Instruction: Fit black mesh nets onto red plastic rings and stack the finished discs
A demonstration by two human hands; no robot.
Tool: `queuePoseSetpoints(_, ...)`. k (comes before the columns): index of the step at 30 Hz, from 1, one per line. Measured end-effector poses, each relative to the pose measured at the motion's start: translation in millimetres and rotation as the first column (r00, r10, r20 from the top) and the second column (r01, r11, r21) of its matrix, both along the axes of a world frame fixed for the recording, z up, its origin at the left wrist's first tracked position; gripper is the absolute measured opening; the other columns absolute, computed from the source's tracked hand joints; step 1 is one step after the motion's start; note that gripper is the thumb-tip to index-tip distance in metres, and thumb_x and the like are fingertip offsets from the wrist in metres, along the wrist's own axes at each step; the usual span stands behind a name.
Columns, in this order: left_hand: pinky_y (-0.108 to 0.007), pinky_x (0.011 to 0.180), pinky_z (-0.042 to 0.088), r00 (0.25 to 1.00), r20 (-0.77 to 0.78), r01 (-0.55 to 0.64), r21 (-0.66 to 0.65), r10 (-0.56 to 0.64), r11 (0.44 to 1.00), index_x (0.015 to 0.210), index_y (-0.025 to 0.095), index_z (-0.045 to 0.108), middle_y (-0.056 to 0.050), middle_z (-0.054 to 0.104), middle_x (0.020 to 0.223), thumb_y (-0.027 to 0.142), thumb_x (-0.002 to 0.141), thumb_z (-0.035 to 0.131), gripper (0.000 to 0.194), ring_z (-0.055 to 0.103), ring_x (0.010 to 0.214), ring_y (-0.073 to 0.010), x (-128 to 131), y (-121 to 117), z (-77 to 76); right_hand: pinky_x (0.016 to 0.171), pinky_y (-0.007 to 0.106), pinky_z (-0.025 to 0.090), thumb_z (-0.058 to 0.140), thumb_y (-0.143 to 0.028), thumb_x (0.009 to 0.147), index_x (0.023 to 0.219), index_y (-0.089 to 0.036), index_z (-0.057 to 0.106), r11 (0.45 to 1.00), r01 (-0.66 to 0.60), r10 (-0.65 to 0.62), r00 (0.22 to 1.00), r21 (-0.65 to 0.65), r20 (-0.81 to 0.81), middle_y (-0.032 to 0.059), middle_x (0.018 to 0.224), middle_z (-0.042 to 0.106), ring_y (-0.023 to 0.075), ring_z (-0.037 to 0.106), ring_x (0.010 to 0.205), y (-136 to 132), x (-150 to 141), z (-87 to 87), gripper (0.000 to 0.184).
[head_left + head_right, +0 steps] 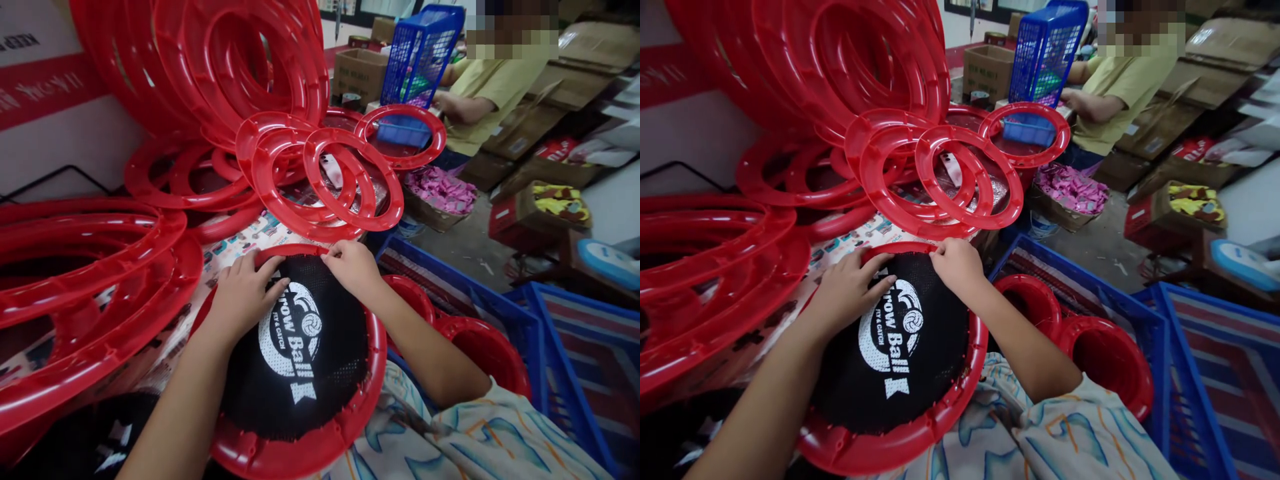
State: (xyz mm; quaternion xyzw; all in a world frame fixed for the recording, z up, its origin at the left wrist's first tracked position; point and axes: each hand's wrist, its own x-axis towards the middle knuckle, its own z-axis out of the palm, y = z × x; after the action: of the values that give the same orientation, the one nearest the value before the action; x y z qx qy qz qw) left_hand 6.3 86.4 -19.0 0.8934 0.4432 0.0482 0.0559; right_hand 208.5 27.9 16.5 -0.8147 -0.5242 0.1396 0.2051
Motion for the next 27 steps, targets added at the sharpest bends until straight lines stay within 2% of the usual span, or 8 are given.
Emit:
queuePoseSetpoints(9,-0.055,0.097,0.043,1.0,0.012,0.002,0.011,-0.002,1.0,0.135,0.029,0.051,-0.018,0.043,0.143,0.051,0.093,0.037,0.049,0.045,0.129,-0.0361,1.5,-2.5,-0.7,0.064,0.028,0.042,0.062,-0.029,0.081,0.075,-0.02,0.073,1.0,0.015,-0.014,0.999,-0.025,0.029,0.0058,0.078,0.074,0.0202,0.066,0.075,3.8,2.1,-2.4,0.016)
queuePoseSetpoints(17,-0.053,0.098,0.043,1.0,0.014,-0.007,0.019,0.006,1.0,0.135,0.031,0.05,-0.016,0.045,0.143,0.051,0.092,0.04,0.049,0.046,0.129,-0.0345,1.3,-2.7,-0.5,0.058,0.025,0.038,0.064,-0.023,0.076,0.072,-0.018,0.073,0.998,-0.036,0.037,0.999,-0.042,0.021,0.0035,0.069,0.071,0.0161,0.062,0.065,7.2,5.9,-0.4,0.01)
queuePoseSetpoints(22,-0.054,0.097,0.043,1.0,0.014,0.007,0.015,-0.008,1.0,0.134,0.029,0.051,-0.018,0.046,0.141,0.051,0.092,0.04,0.049,0.046,0.129,-0.036,0.6,-2.3,0.0,0.057,0.024,0.037,0.061,-0.024,0.081,0.072,-0.017,0.071,0.997,-0.073,0.072,0.995,-0.009,-0.076,0.0013,0.066,0.069,0.0127,0.059,0.06,-17.8,17.7,14.8,0.016)
queuePoseSetpoints(27,-0.056,0.097,0.042,1.0,0.01,0.002,0.004,-0.002,1.0,0.135,0.028,0.05,-0.019,0.044,0.143,0.051,0.092,0.04,0.05,0.044,0.13,-0.0376,-0.4,-2.4,-1.3,0.058,0.025,0.036,0.068,-0.027,0.079,0.07,-0.02,0.074,0.984,-0.11,0.104,0.993,-0.137,-0.05,-0.0003,0.068,0.069,0.0128,0.059,0.062,-47.6,19.2,27.9,0.013)
